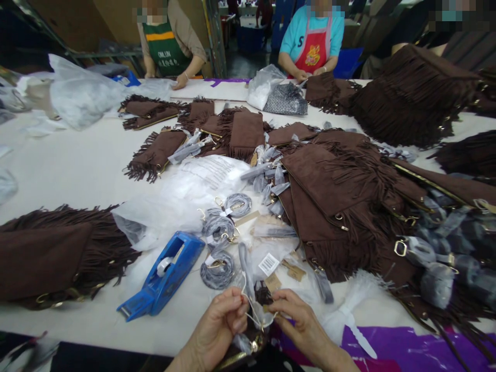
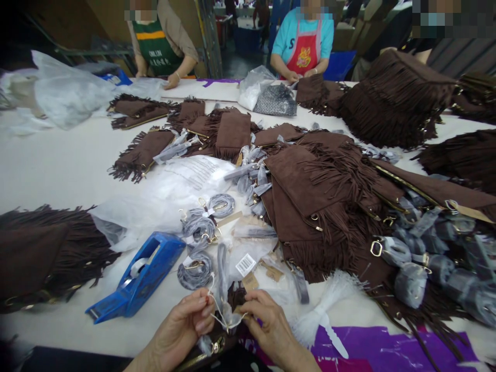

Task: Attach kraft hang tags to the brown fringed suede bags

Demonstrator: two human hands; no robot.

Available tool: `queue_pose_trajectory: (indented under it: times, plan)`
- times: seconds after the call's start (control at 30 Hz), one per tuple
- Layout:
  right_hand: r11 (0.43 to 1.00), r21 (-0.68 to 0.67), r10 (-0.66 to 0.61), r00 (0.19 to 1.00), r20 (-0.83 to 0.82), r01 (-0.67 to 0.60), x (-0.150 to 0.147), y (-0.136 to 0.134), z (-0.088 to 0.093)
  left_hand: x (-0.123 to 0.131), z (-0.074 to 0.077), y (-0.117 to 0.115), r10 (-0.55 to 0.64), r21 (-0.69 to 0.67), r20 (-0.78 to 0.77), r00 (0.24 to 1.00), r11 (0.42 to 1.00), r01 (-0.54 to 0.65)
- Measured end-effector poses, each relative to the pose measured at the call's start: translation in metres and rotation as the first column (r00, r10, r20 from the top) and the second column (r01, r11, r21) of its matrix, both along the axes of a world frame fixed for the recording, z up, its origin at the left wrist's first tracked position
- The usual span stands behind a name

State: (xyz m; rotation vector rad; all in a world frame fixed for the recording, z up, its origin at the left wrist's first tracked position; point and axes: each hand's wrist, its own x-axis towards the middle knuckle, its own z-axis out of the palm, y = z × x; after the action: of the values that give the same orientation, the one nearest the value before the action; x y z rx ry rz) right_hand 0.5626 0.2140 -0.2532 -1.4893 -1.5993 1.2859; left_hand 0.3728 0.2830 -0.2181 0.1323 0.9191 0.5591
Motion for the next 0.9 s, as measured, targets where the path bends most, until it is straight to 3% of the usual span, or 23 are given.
queue_pose_trajectory:
  times: [0.23,0.37,0.53,0.63,0.7,0.77,0.83,0.9]
  plan:
    - [0.995,-0.080,0.082,0.976,0.204,-0.067,0.021,0.004,0.011,0.000,-0.001,0.000,0.026,-0.013,-0.029,0.999,1.000,-0.026]
    - [0.993,-0.077,0.104,0.975,0.197,-0.090,0.032,0.011,0.019,0.000,0.001,0.001,0.023,-0.008,-0.029,0.999,1.000,-0.023]
    - [0.980,0.094,-0.193,0.951,0.241,0.175,0.033,0.020,0.009,0.002,0.004,0.001,0.032,-0.028,-0.047,0.998,0.999,-0.033]
    - [0.901,0.197,-0.431,0.850,0.303,0.386,0.033,0.019,-0.001,0.002,0.003,0.001,0.039,-0.037,-0.051,0.998,0.998,-0.041]
    - [0.860,0.265,-0.507,0.787,0.351,0.435,0.032,0.014,-0.005,0.002,0.002,0.001,0.035,-0.035,-0.050,0.998,0.999,-0.037]
    - [0.908,0.273,-0.401,0.845,0.353,0.317,0.025,0.007,-0.006,0.003,0.002,0.001,0.032,-0.032,-0.049,0.998,0.999,-0.033]
    - [0.975,0.204,-0.148,0.945,0.291,0.090,0.013,0.000,-0.003,0.003,0.001,0.002,0.027,-0.030,-0.049,0.998,0.999,-0.029]
    - [0.987,0.144,0.039,0.977,0.211,-0.071,0.001,-0.005,0.001,0.004,0.002,0.002,0.025,-0.028,-0.059,0.998,0.999,-0.027]
